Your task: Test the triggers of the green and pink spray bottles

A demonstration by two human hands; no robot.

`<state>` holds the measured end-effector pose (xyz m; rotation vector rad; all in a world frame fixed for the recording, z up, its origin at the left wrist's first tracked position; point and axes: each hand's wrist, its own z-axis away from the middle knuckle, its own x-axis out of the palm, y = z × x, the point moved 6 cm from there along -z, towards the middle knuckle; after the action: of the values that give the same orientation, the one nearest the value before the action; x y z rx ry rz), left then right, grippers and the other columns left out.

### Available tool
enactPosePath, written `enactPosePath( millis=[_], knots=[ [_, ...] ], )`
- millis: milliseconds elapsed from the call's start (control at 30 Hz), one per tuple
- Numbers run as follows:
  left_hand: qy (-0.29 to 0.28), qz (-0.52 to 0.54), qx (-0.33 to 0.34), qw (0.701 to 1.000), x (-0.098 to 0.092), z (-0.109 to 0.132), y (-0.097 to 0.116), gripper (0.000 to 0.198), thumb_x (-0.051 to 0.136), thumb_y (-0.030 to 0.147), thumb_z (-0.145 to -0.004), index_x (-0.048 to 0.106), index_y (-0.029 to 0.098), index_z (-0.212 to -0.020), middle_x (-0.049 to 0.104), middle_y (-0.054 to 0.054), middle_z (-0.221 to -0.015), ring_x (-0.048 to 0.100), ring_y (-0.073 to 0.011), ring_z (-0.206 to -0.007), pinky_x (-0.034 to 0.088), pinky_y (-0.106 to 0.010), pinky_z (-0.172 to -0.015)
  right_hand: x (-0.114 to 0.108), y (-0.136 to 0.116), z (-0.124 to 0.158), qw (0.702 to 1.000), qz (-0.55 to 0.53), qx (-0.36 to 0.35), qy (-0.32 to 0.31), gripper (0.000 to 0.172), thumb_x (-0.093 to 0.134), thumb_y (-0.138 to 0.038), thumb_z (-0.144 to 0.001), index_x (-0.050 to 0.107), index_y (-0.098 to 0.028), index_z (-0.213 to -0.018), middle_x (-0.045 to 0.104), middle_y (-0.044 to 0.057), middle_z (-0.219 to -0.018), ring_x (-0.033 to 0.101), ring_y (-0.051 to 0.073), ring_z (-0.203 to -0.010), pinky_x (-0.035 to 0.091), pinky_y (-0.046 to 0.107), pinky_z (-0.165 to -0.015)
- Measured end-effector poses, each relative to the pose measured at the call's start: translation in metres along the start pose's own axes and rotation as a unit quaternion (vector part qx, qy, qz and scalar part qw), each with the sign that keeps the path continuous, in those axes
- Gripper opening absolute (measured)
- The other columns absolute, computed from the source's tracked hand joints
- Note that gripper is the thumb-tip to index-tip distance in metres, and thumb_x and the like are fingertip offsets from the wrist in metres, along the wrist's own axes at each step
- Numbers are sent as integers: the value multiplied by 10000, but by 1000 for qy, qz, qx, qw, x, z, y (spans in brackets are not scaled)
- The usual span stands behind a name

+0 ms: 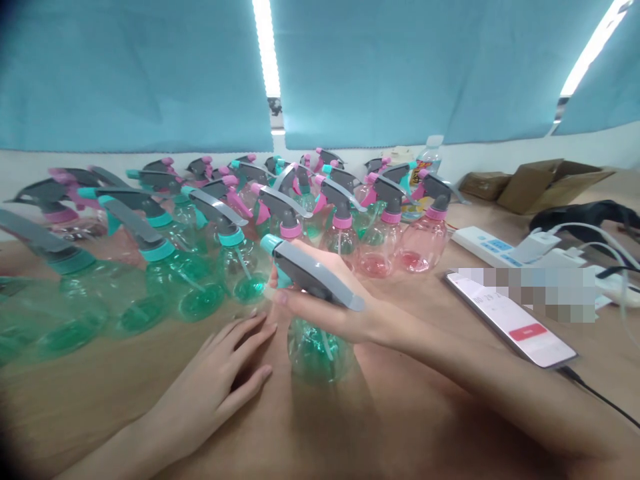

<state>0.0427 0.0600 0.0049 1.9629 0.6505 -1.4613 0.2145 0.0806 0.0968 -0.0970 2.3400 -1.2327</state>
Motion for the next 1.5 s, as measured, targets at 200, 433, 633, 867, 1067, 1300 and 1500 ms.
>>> enactPosePath(
  millis=[200,433,633,867,1067,1300,1500],
  knots=[
    [-2,-1,1,1000,1,0,0,403,488,354,-949,494,209,-1325,516,-113,-1354,443,-319,-1252,422,-508,-980,-2,-6,1,999,-2,-34,-1,246,556,-100,-857,382,-213,-724,330,-70,-678,288,77,-584,262,237,-522],
    [-6,-3,1,1000,1,-1,1,406,490,348,-952,490,194,-1328,503,-124,-1362,437,-319,-1251,414,-513,-987,-2,-3,2,1000,-10,-14,-6,221,563,-148,-871,405,-212,-732,349,-59,-701,315,84,-604,276,242,-536],
    [-7,-3,2,1000,0,0,1,412,481,354,-956,482,184,-1331,504,-132,-1353,444,-320,-1240,427,-509,-968,1,5,5,998,-43,39,27,132,580,-244,-874,535,-236,-998,498,-23,-835,450,98,-622,393,259,-594],
    [-6,-3,2,1000,0,0,0,401,477,351,-953,494,186,-1318,507,-135,-1343,451,-321,-1232,429,-508,-965,2,7,5,996,-46,49,52,140,559,-214,-871,538,-231,-1008,518,-25,-795,462,109,-612,429,291,-630],
    [-1,-5,2,1000,1,-1,0,409,485,356,-950,493,190,-1323,509,-127,-1342,446,-315,-1240,427,-495,-972,3,9,3,996,-56,41,51,158,573,-218,-866,540,-214,-1020,541,-16,-837,499,111,-657,429,282,-619],
    [-1,-7,7,1000,2,0,0,408,483,355,-954,493,179,-1322,505,-135,-1346,447,-316,-1238,425,-500,-972,2,9,4,997,-49,45,50,157,570,-192,-865,546,-208,-1019,544,-21,-816,490,101,-636,419,264,-597],
    [-5,-9,7,1000,2,1,0,406,478,355,-958,492,176,-1323,503,-137,-1349,436,-322,-1246,423,-511,-969,1,11,5,997,-47,52,45,168,568,-211,-871,557,-228,-1038,559,-17,-841,494,108,-659,400,262,-595]
  ],
)
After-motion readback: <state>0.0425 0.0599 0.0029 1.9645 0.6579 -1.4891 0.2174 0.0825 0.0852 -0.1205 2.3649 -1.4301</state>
